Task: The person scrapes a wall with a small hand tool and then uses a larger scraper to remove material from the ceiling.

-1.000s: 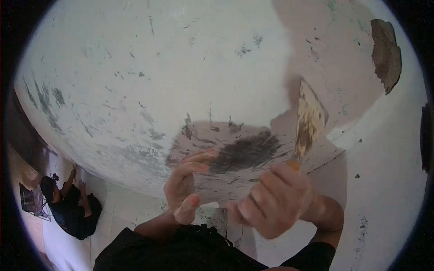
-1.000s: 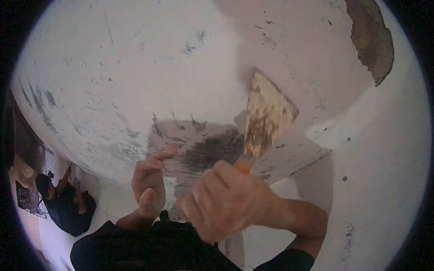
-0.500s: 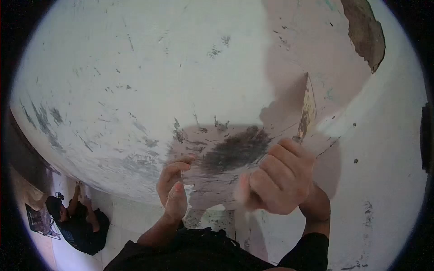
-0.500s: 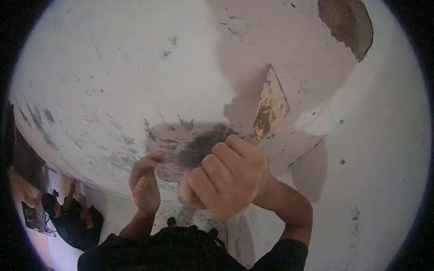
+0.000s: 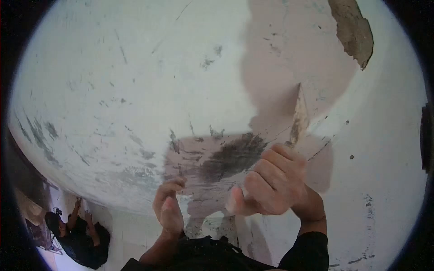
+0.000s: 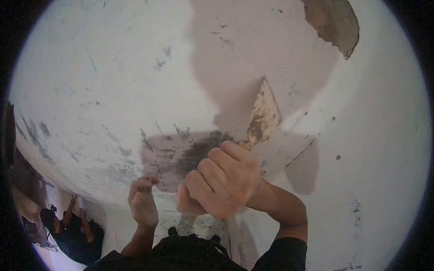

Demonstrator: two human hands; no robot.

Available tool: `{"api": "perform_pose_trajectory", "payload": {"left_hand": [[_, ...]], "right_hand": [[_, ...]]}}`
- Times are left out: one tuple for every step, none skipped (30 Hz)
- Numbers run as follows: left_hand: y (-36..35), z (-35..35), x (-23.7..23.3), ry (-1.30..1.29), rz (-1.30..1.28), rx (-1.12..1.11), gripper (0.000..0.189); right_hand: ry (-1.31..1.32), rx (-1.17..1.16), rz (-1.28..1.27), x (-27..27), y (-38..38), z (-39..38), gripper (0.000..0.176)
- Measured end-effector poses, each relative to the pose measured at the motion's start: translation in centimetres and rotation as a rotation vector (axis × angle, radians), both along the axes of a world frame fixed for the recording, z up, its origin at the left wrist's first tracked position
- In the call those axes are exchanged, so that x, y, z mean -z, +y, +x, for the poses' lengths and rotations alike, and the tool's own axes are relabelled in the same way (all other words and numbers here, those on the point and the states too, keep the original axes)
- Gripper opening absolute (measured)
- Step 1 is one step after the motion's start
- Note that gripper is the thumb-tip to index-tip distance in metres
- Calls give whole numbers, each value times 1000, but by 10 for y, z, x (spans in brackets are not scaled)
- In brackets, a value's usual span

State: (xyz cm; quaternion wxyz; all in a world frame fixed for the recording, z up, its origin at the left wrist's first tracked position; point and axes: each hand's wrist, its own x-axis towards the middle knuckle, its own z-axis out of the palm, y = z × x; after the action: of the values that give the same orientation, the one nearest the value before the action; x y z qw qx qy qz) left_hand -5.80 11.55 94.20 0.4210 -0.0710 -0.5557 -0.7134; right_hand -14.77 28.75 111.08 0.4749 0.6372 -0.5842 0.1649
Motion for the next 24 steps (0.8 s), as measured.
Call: {"api": "perform_pose_trajectory", "payload": {"left_hand": [[1,1,0,15,7,44,38],[2,7,1,6,-3,50,38],[5,8,1,-32,-4,70,39],[6,8,4,-65,-8,96,40],[6,9,17,-111,72,157,40],[10,10,26,-90,82,216,40],[15,12,26,-133,94,252,39],[22,21,29,-198,115,281,37],[24,24,30,-213,112,288,37],[27,28,30,-185,115,350,36],[30,29,29,-144,125,411,36],[30,29,30,-147,130,420,36],[27,35,32,-175,114,441,36],[25,36,35,-192,92,464,36],[24,36,39,-196,135,473,38],[20,35,40,-190,129,490,38],[18,34,40,-192,117,496,39],[17,35,39,-199,110,495,39],[14,34,39,-197,114,495,39],[11,33,39,-225,101,477,40],[8,31,38,-250,87,462,41],[7,25,33,-240,91,466,41],[7,23,26,-254,133,531,42],[5,22,19,-284,169,596,42]], "right_hand": [[-9,-13,-33,1,-4,1,25],[-29,-28,-65,5,-7,3,29],[-16,-27,-72,9,-7,9,29],[-42,-88,-118,17,-5,19,29],[-56,-140,-159,18,-3,22,29],[-30,-124,-164,11,-4,11,29],[12,-65,-147,7,-8,-2,29],[30,-9,-124,10,-11,-6,28],[16,0,-128,12,-11,-5,28],[-14,9,-104,10,-6,-1,26],[-33,14,-74,5,-3,1,23],[-36,23,-69,2,-2,1,23],[-49,12,-92,1,-2,4,23],[-49,0,-120,2,-2,5,23],[-53,17,-125,6,-2,5,23],[-27,22,-127,8,-3,3,24],[0,22,-121,10,-2,0,25],[2,28,-114,12,0,-3,25],[21,45,-93,15,3,-5,25],[34,62,-73,19,3,-6,25],[33,64,-71,22,1,-6,25],[49,75,-58,21,2,-8,24],[53,87,-47,21,2,-8,24],[37,94,-51,21,2,-5,24]]}}
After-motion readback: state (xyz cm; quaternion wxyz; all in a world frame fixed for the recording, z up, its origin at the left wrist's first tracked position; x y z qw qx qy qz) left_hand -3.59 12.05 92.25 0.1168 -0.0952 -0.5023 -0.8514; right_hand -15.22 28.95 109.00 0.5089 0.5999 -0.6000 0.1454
